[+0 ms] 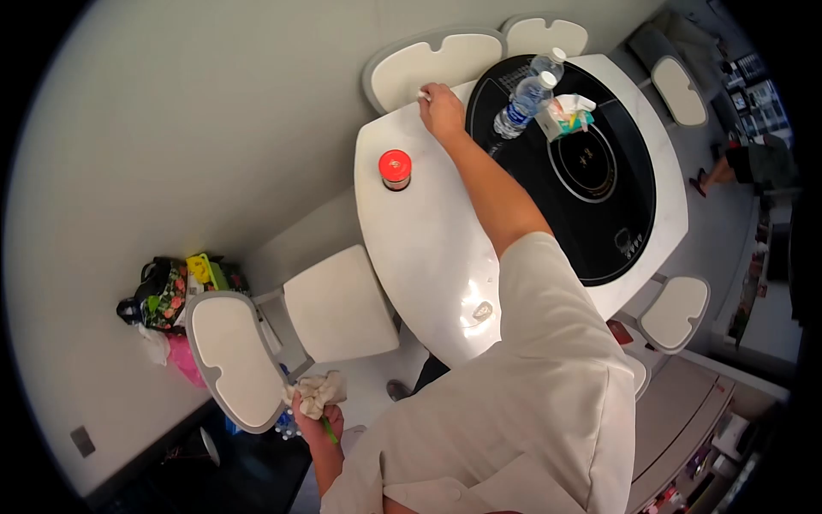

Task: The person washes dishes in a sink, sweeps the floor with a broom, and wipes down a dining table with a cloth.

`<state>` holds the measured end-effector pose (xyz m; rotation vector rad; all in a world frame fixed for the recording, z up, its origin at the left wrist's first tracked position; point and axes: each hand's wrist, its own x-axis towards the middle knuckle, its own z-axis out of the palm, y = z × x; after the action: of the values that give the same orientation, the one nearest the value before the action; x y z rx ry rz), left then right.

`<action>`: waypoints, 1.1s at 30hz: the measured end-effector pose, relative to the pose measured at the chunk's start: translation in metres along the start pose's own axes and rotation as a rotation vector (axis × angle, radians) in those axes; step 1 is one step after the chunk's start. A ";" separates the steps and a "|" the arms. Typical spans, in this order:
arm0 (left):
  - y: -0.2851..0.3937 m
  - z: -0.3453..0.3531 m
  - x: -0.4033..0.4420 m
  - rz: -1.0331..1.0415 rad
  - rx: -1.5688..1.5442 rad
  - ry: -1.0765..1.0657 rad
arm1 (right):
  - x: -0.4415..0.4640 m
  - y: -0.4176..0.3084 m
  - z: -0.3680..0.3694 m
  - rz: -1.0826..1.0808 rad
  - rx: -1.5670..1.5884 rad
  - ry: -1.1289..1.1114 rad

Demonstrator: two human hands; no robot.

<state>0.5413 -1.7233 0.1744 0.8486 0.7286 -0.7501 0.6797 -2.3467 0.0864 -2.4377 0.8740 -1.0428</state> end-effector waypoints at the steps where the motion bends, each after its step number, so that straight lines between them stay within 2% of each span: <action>1: -0.002 0.010 0.014 -0.044 0.023 -0.046 | -0.005 -0.021 -0.023 -0.007 0.155 0.103; 3: -0.010 0.027 0.045 -0.126 0.061 -0.143 | -0.039 -0.084 -0.096 0.038 0.421 0.103; 4: -0.015 0.052 0.054 -0.138 0.156 -0.148 | -0.068 -0.114 -0.133 0.127 0.491 -0.059; 5: -0.022 0.084 0.063 -0.150 0.254 -0.159 | -0.106 -0.129 -0.151 0.069 0.666 -0.198; 6: -0.028 0.105 0.070 -0.163 0.355 -0.183 | -0.138 -0.136 -0.166 -0.169 0.735 -0.402; 7: -0.033 0.114 0.078 -0.165 0.404 -0.233 | -0.166 -0.147 -0.181 -0.245 0.840 -0.567; 9: -0.053 0.142 0.106 -0.207 0.508 -0.398 | -0.213 -0.158 -0.206 -0.097 0.915 -0.884; 10: -0.062 0.155 0.113 -0.288 0.528 -0.525 | -0.235 -0.158 -0.210 -0.047 0.892 -0.878; 12: -0.092 0.208 0.076 -0.261 0.577 -0.460 | -0.266 -0.154 -0.220 0.070 0.827 -0.793; 14: -0.107 0.224 0.058 -0.285 0.638 -0.417 | -0.285 -0.154 -0.230 0.187 0.755 -0.664; 17: -0.127 0.209 0.083 -0.465 0.709 -0.554 | -0.300 -0.161 -0.250 0.171 0.360 -0.424; 18: -0.135 0.208 0.086 -0.458 0.702 -0.591 | -0.302 -0.160 -0.255 0.154 0.310 -0.353; 20: -0.148 0.210 0.082 -0.441 0.682 -0.647 | -0.308 -0.157 -0.263 0.121 0.219 -0.226; 23: -0.148 0.208 0.076 -0.466 0.717 -0.668 | -0.314 -0.159 -0.272 0.206 0.211 -0.161; 25: -0.149 0.209 0.065 -0.430 0.771 -0.596 | -0.324 -0.144 -0.263 0.207 0.201 -0.133; 26: -0.150 0.194 0.091 -0.472 0.761 -0.626 | -0.330 -0.136 -0.250 0.197 0.246 -0.117; 27: -0.148 0.196 0.083 -0.441 0.732 -0.606 | -0.326 -0.134 -0.247 0.314 0.316 -0.227; 28: -0.142 0.189 0.094 -0.494 0.685 -0.670 | -0.325 -0.124 -0.245 0.354 0.502 -0.216; 29: -0.140 0.190 0.093 -0.519 0.597 -0.619 | -0.321 -0.122 -0.250 0.510 0.623 -0.247; 30: -0.134 0.191 0.089 -0.482 0.587 -0.633 | -0.324 -0.115 -0.244 0.557 0.761 -0.177; 31: -0.123 0.194 0.085 -0.516 0.535 -0.722 | -0.312 -0.124 -0.254 0.725 1.072 -0.130; 33: -0.107 0.191 0.081 -0.500 0.495 -0.719 | -0.302 -0.115 -0.259 0.948 1.291 -0.078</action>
<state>0.5465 -1.9561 0.1570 0.7559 0.0876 -1.6224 0.3713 -2.0805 0.1613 -0.8178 0.7776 -0.7121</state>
